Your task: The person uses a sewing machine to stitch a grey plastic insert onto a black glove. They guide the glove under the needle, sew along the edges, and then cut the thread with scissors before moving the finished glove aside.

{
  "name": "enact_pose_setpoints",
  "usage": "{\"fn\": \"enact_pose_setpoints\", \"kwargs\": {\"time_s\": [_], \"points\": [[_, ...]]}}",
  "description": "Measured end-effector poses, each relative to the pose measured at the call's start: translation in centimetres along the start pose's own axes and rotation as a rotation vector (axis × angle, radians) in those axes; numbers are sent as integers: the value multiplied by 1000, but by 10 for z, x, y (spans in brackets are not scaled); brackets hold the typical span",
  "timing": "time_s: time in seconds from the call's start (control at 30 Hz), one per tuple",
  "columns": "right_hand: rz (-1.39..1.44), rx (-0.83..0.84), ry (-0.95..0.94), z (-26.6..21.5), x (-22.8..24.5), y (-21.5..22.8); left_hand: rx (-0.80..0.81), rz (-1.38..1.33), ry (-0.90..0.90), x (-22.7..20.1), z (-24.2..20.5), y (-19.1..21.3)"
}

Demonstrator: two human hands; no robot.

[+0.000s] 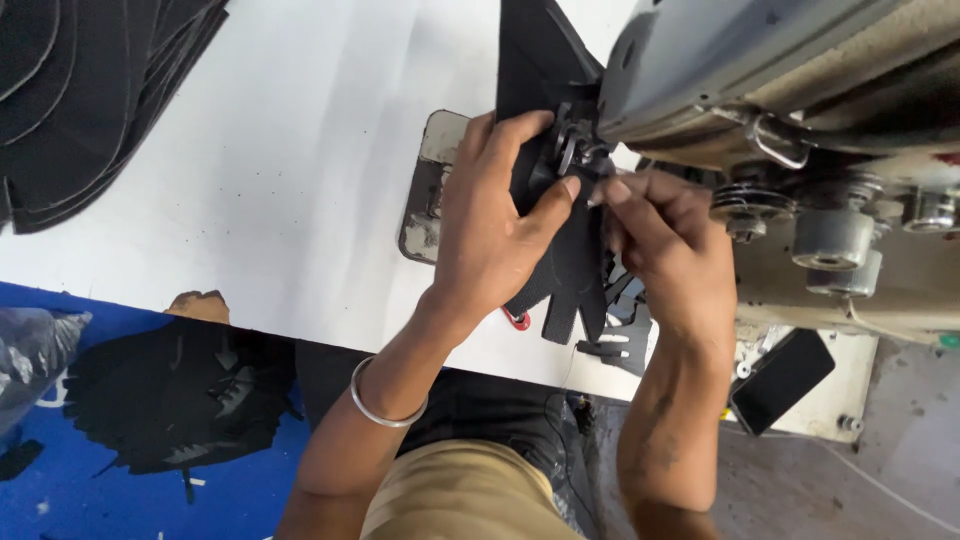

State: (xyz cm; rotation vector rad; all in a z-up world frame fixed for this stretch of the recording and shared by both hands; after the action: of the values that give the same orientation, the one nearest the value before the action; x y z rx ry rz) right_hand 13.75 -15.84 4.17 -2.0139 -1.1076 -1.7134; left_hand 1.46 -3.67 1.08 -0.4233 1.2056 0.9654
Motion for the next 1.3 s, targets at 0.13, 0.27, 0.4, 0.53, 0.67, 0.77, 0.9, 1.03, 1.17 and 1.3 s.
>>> {"fn": "enact_pose_setpoints", "kwargs": {"time_s": [0.13, 0.27, 0.4, 0.53, 0.67, 0.77, 0.9, 1.03, 1.17, 1.3], "points": [[169, 9, -45, -5, -6, -2, 26, 37, 27, 0, -4, 3], [83, -21, -17, 1, -5, -1, 21, 5, 0, -3, -4, 0], [57, -46, 10, 3, -15, -2, 4, 8, -6, 0, -6, -3], [272, -271, 149, 9, -74, 13, -6, -22, -27, -6, -1, -12], [484, -367, -2, 7, -70, 13, 29, 18, 27, -1, 0, -18], [809, -257, -168, 3, -81, 23, 54, 16, -28, -1, 3, -28], [746, -273, 224, -7, -112, 62, 67, 73, -18, -6, 7, -28], [651, -352, 251, -11, -120, 73, 80, 83, 57, -8, 7, -29], [428, -311, 261, -6, -98, 62, 46, 126, 6, -7, 8, -23], [254, -296, 339, 7, -75, 47, 72, 23, 42, -2, 3, -18]]}}
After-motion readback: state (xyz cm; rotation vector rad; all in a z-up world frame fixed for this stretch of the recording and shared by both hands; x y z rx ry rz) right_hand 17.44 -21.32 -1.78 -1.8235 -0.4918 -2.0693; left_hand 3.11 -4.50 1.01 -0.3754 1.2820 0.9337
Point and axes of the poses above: each hand's wrist, its own z-axis towards the middle knuckle, its own y-axis out of the back of the hand, x = y × z, the point moved 3 cm from there along z, towards the middle knuckle, and after that the axes turned 2 degrees about -y, right-handed, at the moved point
